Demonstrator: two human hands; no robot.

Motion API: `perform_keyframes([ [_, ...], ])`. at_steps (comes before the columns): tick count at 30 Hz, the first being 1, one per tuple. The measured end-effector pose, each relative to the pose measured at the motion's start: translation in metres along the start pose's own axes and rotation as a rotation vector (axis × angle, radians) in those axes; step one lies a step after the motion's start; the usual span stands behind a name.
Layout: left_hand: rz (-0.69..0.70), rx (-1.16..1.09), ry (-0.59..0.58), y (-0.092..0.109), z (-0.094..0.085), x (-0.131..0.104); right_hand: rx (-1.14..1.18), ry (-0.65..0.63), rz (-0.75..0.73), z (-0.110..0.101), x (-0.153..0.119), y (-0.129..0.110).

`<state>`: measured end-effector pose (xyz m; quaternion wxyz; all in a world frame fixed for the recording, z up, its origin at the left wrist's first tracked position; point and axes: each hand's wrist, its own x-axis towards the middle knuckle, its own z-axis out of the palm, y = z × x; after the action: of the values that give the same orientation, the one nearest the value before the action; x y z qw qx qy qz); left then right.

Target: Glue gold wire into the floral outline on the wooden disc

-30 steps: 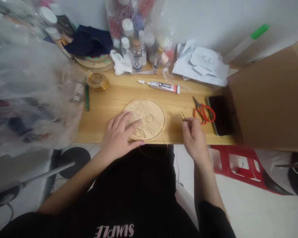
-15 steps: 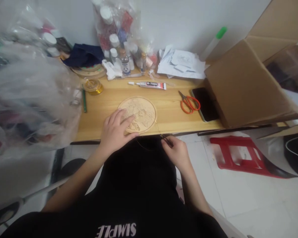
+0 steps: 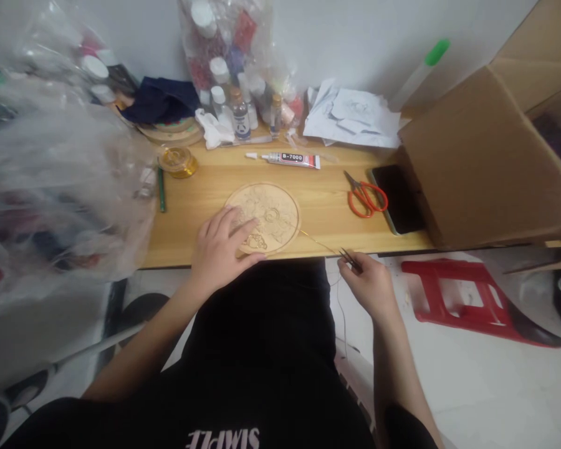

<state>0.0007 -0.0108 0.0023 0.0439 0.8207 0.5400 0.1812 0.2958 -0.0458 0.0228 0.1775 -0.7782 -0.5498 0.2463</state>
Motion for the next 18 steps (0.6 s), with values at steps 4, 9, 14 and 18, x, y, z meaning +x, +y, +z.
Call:
perform_keyframes([
  [4, -0.002, -0.011, -0.016, 0.0, -0.001, 0.001, -0.051, 0.003, 0.046, -0.013, 0.005, 0.014],
  [9, -0.009, -0.028, -0.039, 0.0, -0.002, 0.002, -0.075, 0.01, 0.089, -0.037, 0.013, 0.036],
  [14, -0.031, -0.028, -0.073, 0.001, -0.004, 0.003, -0.065, 0.041, 0.108, -0.059, 0.028, 0.055],
  [18, -0.057, -0.059, -0.117, 0.002, -0.005, 0.003, -0.047, 0.146, 0.116, -0.061, 0.027, 0.053],
])
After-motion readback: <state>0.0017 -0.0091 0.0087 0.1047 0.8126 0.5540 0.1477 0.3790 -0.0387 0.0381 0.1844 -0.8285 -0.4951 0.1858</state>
